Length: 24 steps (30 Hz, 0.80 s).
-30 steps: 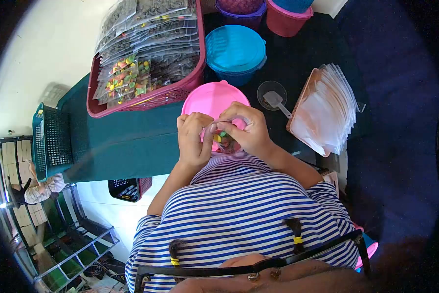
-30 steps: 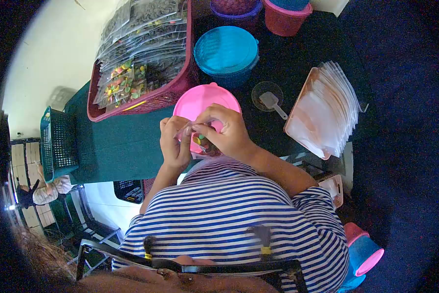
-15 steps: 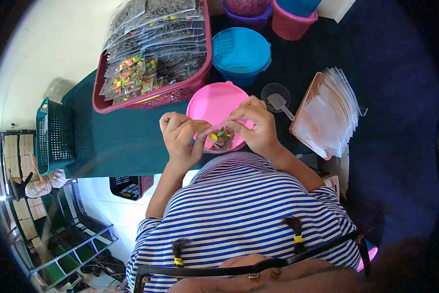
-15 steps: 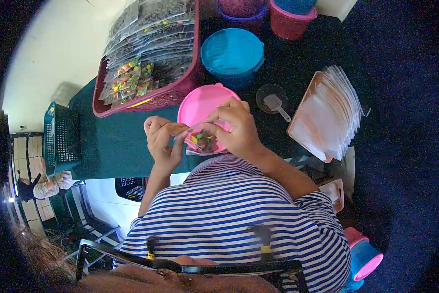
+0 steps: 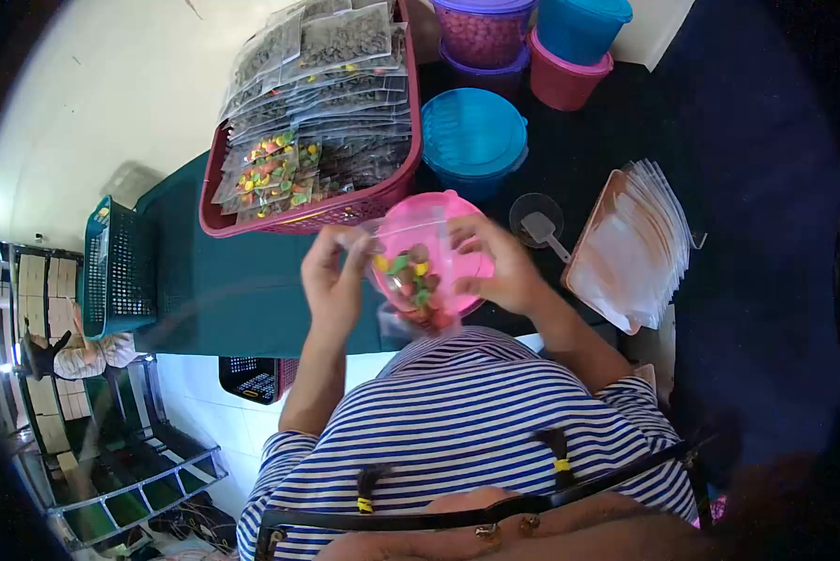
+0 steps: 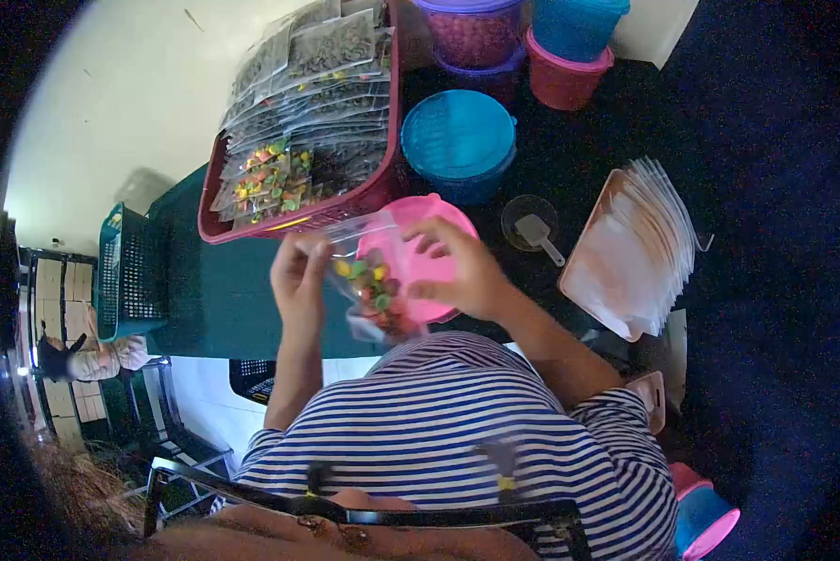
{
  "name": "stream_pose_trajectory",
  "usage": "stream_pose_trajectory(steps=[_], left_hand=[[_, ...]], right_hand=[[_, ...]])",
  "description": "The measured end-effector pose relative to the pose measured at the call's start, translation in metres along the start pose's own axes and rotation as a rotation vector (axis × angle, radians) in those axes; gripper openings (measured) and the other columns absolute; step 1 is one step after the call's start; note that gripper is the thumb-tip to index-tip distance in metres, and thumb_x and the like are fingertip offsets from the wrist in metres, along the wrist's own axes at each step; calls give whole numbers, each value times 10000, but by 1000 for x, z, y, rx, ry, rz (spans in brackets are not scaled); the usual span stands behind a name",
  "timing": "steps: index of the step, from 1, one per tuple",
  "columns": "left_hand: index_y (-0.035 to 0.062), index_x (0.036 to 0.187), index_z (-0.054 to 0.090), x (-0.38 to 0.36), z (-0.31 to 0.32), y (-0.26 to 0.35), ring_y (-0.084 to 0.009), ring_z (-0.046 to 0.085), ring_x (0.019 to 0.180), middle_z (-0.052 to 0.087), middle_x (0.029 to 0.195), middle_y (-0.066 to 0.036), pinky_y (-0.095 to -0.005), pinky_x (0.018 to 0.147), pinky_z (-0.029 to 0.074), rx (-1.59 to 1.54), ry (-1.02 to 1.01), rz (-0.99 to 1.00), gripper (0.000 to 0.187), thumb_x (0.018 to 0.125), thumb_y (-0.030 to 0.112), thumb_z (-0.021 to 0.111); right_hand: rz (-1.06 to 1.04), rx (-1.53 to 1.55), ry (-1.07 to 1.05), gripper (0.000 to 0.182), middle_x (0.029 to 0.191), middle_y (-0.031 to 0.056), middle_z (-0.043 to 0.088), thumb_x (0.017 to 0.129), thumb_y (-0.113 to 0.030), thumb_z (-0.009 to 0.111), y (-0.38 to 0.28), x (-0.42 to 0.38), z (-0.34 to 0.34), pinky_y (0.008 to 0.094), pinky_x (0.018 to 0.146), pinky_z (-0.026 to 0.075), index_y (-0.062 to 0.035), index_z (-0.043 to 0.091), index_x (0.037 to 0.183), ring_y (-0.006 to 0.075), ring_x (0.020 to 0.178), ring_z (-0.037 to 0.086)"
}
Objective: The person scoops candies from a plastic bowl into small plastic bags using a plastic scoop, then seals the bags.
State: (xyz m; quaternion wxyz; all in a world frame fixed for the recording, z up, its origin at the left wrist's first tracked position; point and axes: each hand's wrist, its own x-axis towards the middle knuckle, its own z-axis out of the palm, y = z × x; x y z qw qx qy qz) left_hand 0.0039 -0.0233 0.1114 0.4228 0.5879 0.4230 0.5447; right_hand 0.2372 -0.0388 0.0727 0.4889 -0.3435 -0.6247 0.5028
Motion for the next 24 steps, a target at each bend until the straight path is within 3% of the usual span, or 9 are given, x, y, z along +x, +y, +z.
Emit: stream_pose_trajectory(steps=[3,7,9,10,13,15,16,19,24], left_hand=[[-1,903,646,0,23,-8,-116,595,785,676,850,-61,-251,730,451,119,-105,20,56,905,55,648],[-1,928,659,7,7,-15,-127,601,801,684,843,-75,-267,759,453,337,-225,131,63,900,55,653],[6,898,653,10,-1,-17,-131,604,787,685,826,-83,-278,745,466,403,-177,129,52,896,58,660],[12,859,636,13,0,-11,-136,609,773,683,810,-84,-278,734,476,82,14,-9,65,892,59,666],[5,950,624,23,-18,-11,-157,635,842,683,956,-117,-319,810,507,209,50,1,70,894,40,646],[0,1030,615,14,10,-2,-170,637,896,672,1023,-121,-332,842,505,273,-130,25,161,887,62,657],[-6,1110,607,7,28,3,-183,639,951,661,1090,-126,-344,873,502,334,-300,49,253,881,84,668],[-22,1222,566,-12,63,-22,-215,625,1047,641,1160,-119,-349,925,487,85,-173,22,402,867,125,686],[-38,1264,527,-17,51,-28,-228,636,1051,645,1145,-142,-356,926,501,23,-200,-42,362,977,182,508]], right_hand=[[234,164,4,521,985,40,654,787,-272,807,2,-4,27,298,794,507,-54,569,1197,125,907,621],[256,193,18,447,910,41,662,817,-187,779,13,-6,21,244,719,510,-43,570,1186,97,820,629],[124,77,36,389,906,54,662,840,-143,750,9,-7,16,240,704,512,-38,574,1170,83,819,623],[124,81,44,389,906,54,662,840,-143,750,10,-8,14,240,704,512,-38,574,1170,83,819,623],[391,224,217,382,999,64,596,889,-34,665,14,-8,11,265,781,544,-5,497,1230,109,880,613],[12,26,405,354,1076,107,622,877,-96,677,26,-6,17,291,810,511,-20,540,1194,152,923,627],[5,-110,349,456,1210,153,556,842,-106,687,31,-6,17,365,939,462,-23,506,1252,262,1095,576],[-216,-438,263,550,1258,177,523,791,-147,715,6,0,25,428,1016,399,-29,500,1283,344,1201,489],[-304,-541,154,613,1230,146,517,757,-205,760,16,-4,0,416,961,422,-69,505,1297,312,1131,514]])
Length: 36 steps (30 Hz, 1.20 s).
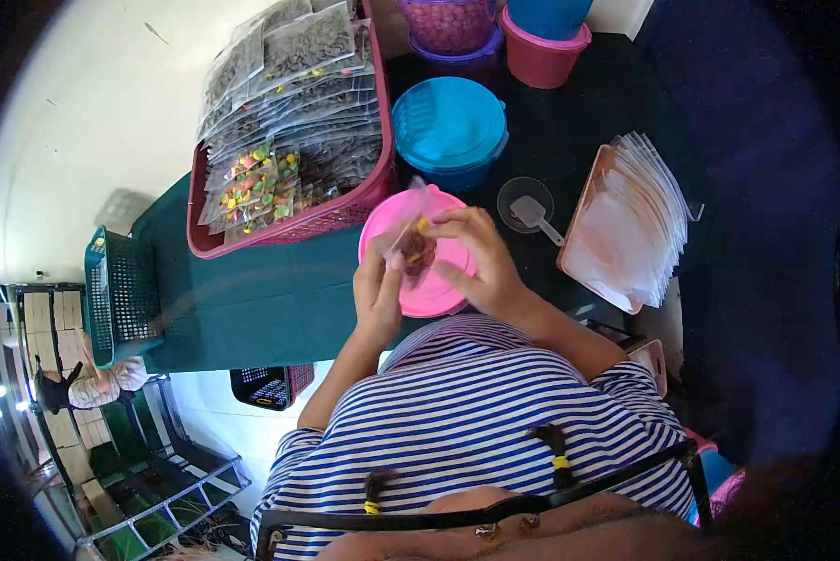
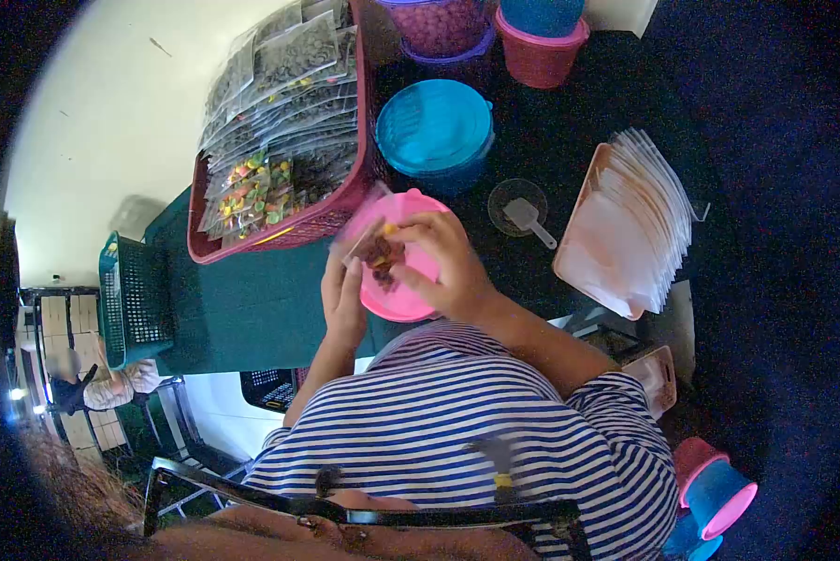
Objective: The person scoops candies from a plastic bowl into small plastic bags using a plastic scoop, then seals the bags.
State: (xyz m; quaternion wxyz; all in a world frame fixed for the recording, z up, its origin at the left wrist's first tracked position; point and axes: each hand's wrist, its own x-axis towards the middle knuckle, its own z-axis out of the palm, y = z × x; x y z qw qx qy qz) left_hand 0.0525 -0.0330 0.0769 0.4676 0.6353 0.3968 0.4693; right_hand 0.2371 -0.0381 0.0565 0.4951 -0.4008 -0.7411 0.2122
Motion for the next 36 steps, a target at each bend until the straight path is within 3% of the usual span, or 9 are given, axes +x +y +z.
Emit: stream_pose_trajectory(steps=[2,8,13,15,17,22,31,34,36], left_hand=[[-38,1284,500,-1,-5,8,-232,649,1029,649,1132,-164,-363,897,522,39,-99,-39,387,1034,212,343],[-43,1187,529,-15,6,9,-233,654,999,623,1112,-159,-360,878,542,-160,-151,-81,291,1026,161,397],[-13,1026,556,-22,9,-5,-148,599,855,609,999,-113,-284,779,509,-4,-17,-2,201,1010,170,475],[-1,983,589,-24,6,-2,-162,593,794,633,919,-105,-307,757,488,86,29,16,158,975,149,540],[18,901,633,-19,-1,-4,-200,587,751,641,821,-92,-335,740,454,533,59,402,95,913,108,608],[35,778,664,-17,-4,8,-213,554,715,645,755,-74,-330,706,407,512,91,421,86,828,101,690],[54,782,715,-21,-11,25,-196,533,721,672,789,-49,-329,788,384,448,70,393,71,769,117,747],[32,819,685,-20,-11,24,-174,546,747,677,832,-68,-317,798,406,399,14,357,88,844,116,694],[11,868,637,-20,-1,21,-157,578,807,670,853,-85,-305,805,437,-46,264,21,97,918,90,611]], right_hand=[[145,76,89,586,1198,136,527,761,-197,762,-4,-4,-4,392,938,434,-66,517,1277,281,1111,522],[324,620,93,340,977,57,632,794,-159,779,4,-11,14,318,845,477,-44,633,1078,180,921,619],[265,661,135,139,913,56,650,780,-33,762,-7,-11,18,303,817,479,-57,672,883,151,878,620],[275,570,83,129,864,50,649,767,-60,776,-7,-11,16,307,777,475,-56,678,850,166,832,611],[232,452,81,131,833,51,641,754,-72,786,-12,-9,7,310,761,471,-57,679,828,178,812,605],[113,245,125,159,762,61,619,704,-104,814,-18,-3,-8,319,726,462,-59,680,780,210,786,586],[29,191,125,159,746,47,612,696,-67,792,-21,-7,-31,333,695,442,-56,640,741,213,786,560],[-58,390,126,132,786,34,600,775,-62,757,-8,-14,-30,297,693,437,-53,627,796,169,800,557],[225,754,394,86,835,30,586,870,-69,689,-6,-20,-31,268,720,447,-46,608,889,127,815,555]])
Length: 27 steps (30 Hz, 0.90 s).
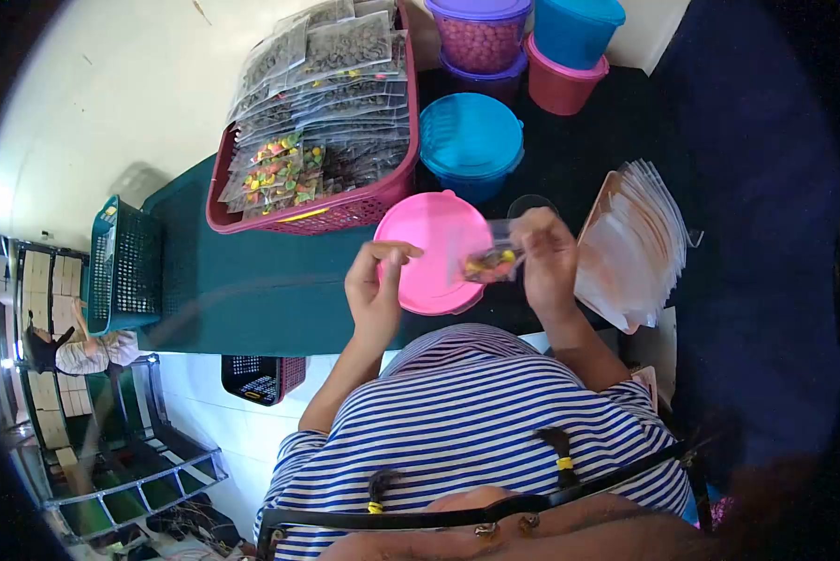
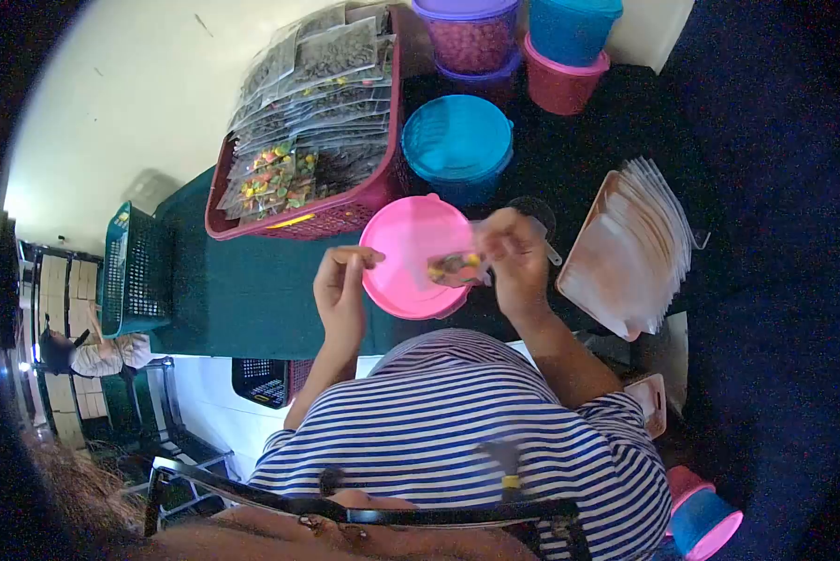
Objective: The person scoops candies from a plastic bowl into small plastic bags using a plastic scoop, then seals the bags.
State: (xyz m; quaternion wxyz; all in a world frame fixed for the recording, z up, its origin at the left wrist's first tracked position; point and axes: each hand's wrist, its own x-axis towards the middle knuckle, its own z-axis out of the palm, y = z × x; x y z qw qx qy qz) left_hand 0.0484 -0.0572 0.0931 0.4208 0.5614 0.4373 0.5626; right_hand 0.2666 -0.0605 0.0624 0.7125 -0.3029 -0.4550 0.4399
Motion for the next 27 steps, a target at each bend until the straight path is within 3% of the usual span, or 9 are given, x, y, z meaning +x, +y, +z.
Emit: stream_pose_trajectory(steps=[3,4,5,8,11,17,19,21,27], left_hand=[[-2,906,612,-5,-3,-4,-175,620,892,662,866,-94,-304,834,465,63,-101,58,76,939,56,574],[-5,1001,611,-8,0,-2,-209,615,960,650,972,-114,-338,851,480,105,-232,48,142,899,88,641],[-5,1001,611,-10,8,-1,-209,615,960,650,972,-114,-338,851,480,102,-225,50,142,899,88,641],[14,1164,565,-12,22,-3,-263,572,1098,587,1178,-140,-369,936,462,62,-311,43,443,788,148,757],[18,1164,576,-5,14,-6,-283,581,1090,595,1166,-158,-371,936,464,324,-385,256,414,798,126,738],[33,1034,671,-15,13,-11,-286,646,952,682,970,-116,-379,879,468,294,-355,65,208,829,73,677],[17,1037,675,-11,15,-9,-251,665,925,692,993,-122,-331,811,508,408,-380,380,224,814,36,688],[28,985,696,-15,19,-8,-258,668,854,697,939,-114,-329,767,510,351,-318,327,186,799,37,699],[42,929,707,-15,-2,-26,-248,608,748,664,822,-112,-366,676,476,426,-267,231,138,791,42,698]], right_hand=[[-147,-375,46,73,882,34,579,934,-98,628,-14,1,4,254,764,462,-42,586,956,105,832,561],[-159,-249,67,85,889,70,588,912,-95,643,-4,-3,17,294,803,481,-29,591,931,165,854,593],[-373,-484,-146,117,928,111,595,864,-86,679,3,-2,12,329,827,488,-25,598,923,233,894,608],[-260,-529,-278,146,964,132,600,816,-85,708,-9,-13,35,359,842,486,-29,606,905,279,935,605],[-293,-567,-345,211,965,120,594,790,-92,741,9,-16,31,364,827,479,-33,594,928,265,946,597],[-199,-620,-22,504,1040,116,529,674,-65,826,25,-13,20,324,793,452,-40,509,1065,231,929,549],[-165,-503,-27,424,964,88,567,665,-64,828,31,-11,12,311,775,456,-42,549,984,195,882,567],[180,-411,-245,320,855,59,602,658,-63,821,30,-12,-1,316,767,461,-45,586,875,174,788,583],[-151,-742,-312,114,753,84,607,728,-76,781,20,-8,-7,325,723,472,-52,671,736,228,780,618]])
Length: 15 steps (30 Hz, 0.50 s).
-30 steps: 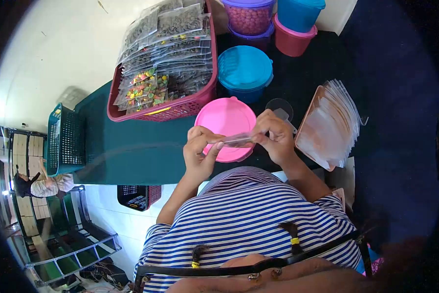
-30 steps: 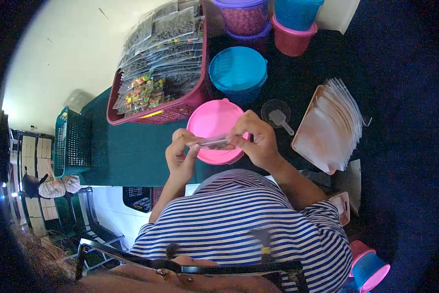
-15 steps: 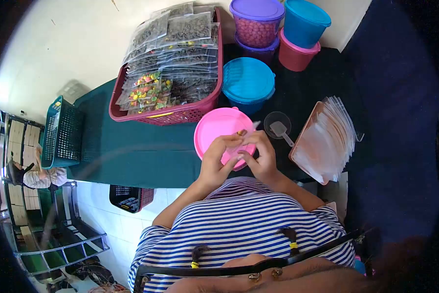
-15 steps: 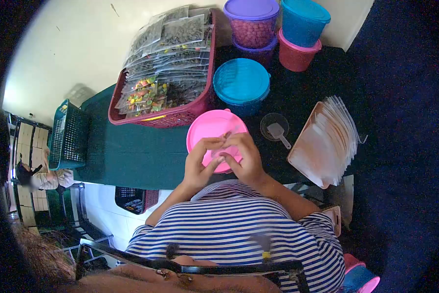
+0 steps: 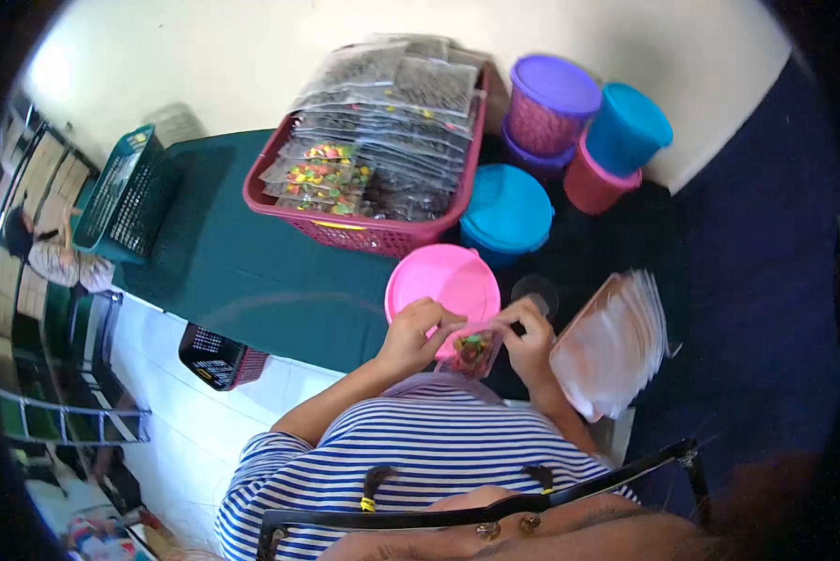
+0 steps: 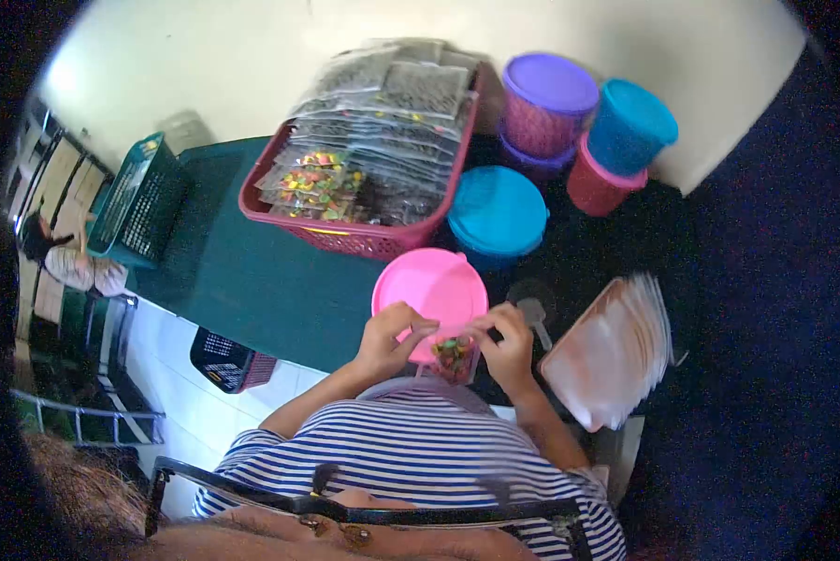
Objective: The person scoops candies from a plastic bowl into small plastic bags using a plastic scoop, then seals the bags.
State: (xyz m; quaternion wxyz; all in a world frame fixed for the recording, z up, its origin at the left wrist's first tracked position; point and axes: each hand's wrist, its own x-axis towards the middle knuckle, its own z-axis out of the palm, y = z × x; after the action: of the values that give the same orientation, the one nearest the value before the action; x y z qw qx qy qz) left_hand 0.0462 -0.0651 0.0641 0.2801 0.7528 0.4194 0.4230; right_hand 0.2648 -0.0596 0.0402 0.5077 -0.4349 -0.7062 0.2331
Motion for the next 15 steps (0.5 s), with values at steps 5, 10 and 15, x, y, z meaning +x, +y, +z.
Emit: stream_pose_trajectory(steps=[5,10,15], left_hand=[[17,926,697,-2,0,-7,-144,654,764,704,873,-80,-283,664,513,-168,200,-185,73,866,57,683],[5,940,673,4,-8,-12,-143,652,740,698,870,-78,-279,639,523,-153,272,-151,69,894,49,646],[-5,1117,589,0,-9,-39,-145,638,847,671,937,-83,-293,744,521,-538,304,-388,281,883,117,684]], right_hand=[[464,692,-74,308,983,49,639,827,-89,740,22,-16,19,313,805,508,-69,603,1102,175,901,638],[767,898,-528,467,1100,39,601,847,-79,733,10,-32,51,301,797,526,-27,476,1233,152,944,628],[669,833,-443,448,1060,69,611,931,-73,620,6,-22,56,292,800,537,-10,422,1327,146,953,619]])
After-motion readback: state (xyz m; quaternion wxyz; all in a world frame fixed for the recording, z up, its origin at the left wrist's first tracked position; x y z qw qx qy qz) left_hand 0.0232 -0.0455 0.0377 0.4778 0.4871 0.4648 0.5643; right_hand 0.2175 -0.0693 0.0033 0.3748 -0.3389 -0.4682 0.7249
